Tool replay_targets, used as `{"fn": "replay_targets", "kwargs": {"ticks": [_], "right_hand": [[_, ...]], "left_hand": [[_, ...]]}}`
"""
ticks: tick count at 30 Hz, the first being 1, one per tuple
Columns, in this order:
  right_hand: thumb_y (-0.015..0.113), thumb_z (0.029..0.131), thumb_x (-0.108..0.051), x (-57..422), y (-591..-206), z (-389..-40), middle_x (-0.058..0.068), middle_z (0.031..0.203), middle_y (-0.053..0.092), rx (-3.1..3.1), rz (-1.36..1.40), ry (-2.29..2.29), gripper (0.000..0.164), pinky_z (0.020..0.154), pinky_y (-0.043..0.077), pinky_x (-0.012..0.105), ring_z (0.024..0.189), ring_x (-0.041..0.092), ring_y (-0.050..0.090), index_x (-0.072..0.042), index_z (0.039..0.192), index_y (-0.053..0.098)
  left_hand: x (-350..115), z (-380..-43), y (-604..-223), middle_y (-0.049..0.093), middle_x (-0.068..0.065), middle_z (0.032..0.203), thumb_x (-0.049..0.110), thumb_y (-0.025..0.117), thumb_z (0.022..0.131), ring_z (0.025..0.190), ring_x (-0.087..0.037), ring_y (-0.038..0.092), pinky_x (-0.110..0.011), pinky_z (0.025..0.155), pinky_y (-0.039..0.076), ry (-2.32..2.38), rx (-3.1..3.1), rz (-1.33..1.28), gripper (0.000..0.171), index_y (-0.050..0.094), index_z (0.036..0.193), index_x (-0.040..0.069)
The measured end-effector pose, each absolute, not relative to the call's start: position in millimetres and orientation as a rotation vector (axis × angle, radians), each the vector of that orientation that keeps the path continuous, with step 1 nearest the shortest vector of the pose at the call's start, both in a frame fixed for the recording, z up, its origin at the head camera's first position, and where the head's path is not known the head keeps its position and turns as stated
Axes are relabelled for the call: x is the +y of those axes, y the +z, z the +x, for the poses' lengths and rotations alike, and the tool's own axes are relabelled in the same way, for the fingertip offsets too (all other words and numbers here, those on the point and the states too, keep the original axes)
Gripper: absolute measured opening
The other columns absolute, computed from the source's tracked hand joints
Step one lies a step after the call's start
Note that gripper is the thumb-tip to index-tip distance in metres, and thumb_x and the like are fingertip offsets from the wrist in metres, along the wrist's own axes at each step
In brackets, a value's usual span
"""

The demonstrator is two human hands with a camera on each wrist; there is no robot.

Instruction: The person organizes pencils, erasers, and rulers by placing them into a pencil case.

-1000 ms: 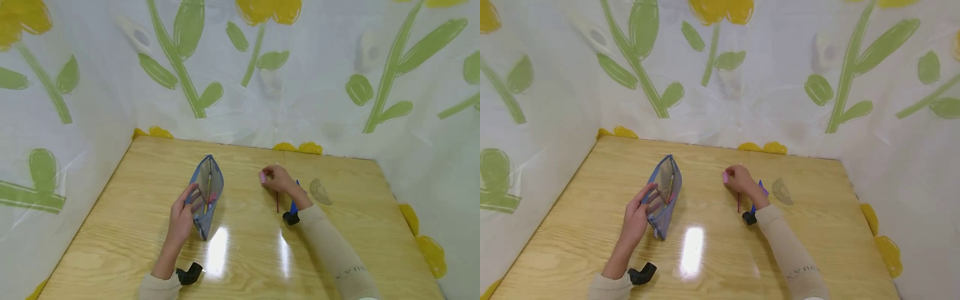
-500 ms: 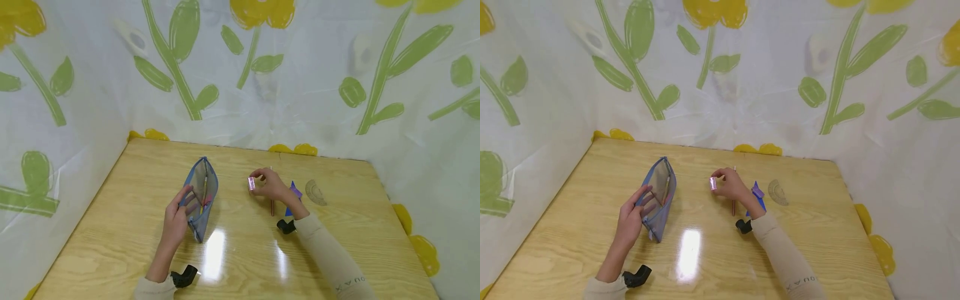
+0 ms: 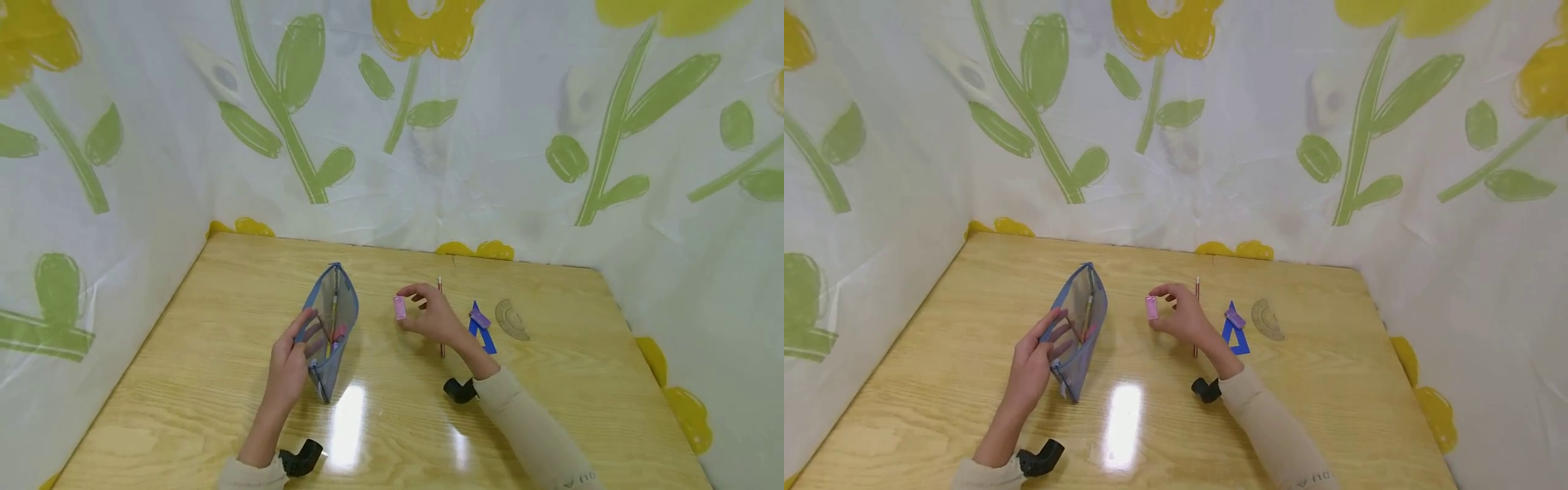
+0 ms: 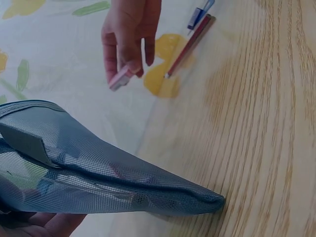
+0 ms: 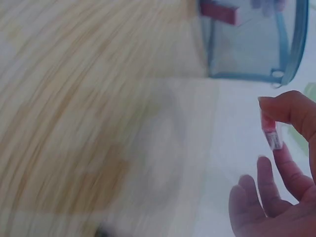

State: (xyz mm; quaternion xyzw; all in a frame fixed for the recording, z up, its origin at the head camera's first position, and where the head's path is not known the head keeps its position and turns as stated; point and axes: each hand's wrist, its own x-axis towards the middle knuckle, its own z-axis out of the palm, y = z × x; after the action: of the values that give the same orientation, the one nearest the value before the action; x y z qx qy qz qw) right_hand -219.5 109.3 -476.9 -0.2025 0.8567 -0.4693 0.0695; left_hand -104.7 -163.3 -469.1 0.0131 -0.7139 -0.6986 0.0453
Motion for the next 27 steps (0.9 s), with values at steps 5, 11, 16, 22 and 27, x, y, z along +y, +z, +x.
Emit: {"fn": "replay_targets", "kwargs": {"ticks": [5,11,16,22,27], "right_hand": [[0.082,0.080,-0.006,94,-468,-210,0.013,0.128,0.061,2.559,-0.646,-1.512,0.050,0.097,0.050,0.060,0.117,0.044,0.053,-0.007,0.127,0.067],[0.083,0.080,-0.005,76,-451,-198,0.011,0.128,0.062,2.543,-0.737,-1.637,0.049,0.096,0.050,0.062,0.113,0.036,0.055,-0.007,0.127,0.068],[0.082,0.080,-0.005,67,-440,-190,0.010,0.128,0.063,2.549,-0.817,-1.697,0.048,0.094,0.053,0.050,0.111,0.026,0.056,-0.008,0.126,0.068],[0.083,0.078,-0.005,59,-432,-187,0.008,0.126,0.063,2.563,-0.895,-1.699,0.051,0.092,0.054,0.043,0.110,0.025,0.056,-0.008,0.126,0.067],[0.084,0.078,-0.005,53,-424,-189,0.007,0.125,0.063,2.567,-0.911,-1.688,0.050,0.092,0.053,0.042,0.110,0.025,0.055,-0.010,0.125,0.068]], "left_hand": [[-162,-104,-470,0.037,-0.024,0.157,-0.008,0.019,0.098,0.140,-0.044,0.045,-0.042,0.107,0.049,-2.126,-2.184,0.046,0.059,0.030,0.156,-0.007],[-160,-106,-471,0.035,-0.025,0.158,-0.009,0.018,0.097,0.141,-0.045,0.043,-0.044,0.108,0.047,-2.154,-2.179,-0.005,0.060,0.029,0.156,-0.008],[-160,-105,-472,0.035,-0.027,0.158,-0.009,0.019,0.097,0.140,-0.047,0.043,-0.049,0.108,0.046,-2.131,-2.185,-0.025,0.059,0.030,0.155,-0.008],[-159,-104,-474,0.035,-0.028,0.157,-0.011,0.019,0.096,0.140,-0.048,0.043,-0.050,0.108,0.045,-2.134,-2.156,-0.028,0.060,0.030,0.155,-0.010],[-157,-105,-472,0.036,-0.027,0.157,-0.010,0.020,0.096,0.140,-0.047,0.043,-0.051,0.109,0.044,-2.138,-2.159,-0.024,0.059,0.030,0.155,-0.009]]}}
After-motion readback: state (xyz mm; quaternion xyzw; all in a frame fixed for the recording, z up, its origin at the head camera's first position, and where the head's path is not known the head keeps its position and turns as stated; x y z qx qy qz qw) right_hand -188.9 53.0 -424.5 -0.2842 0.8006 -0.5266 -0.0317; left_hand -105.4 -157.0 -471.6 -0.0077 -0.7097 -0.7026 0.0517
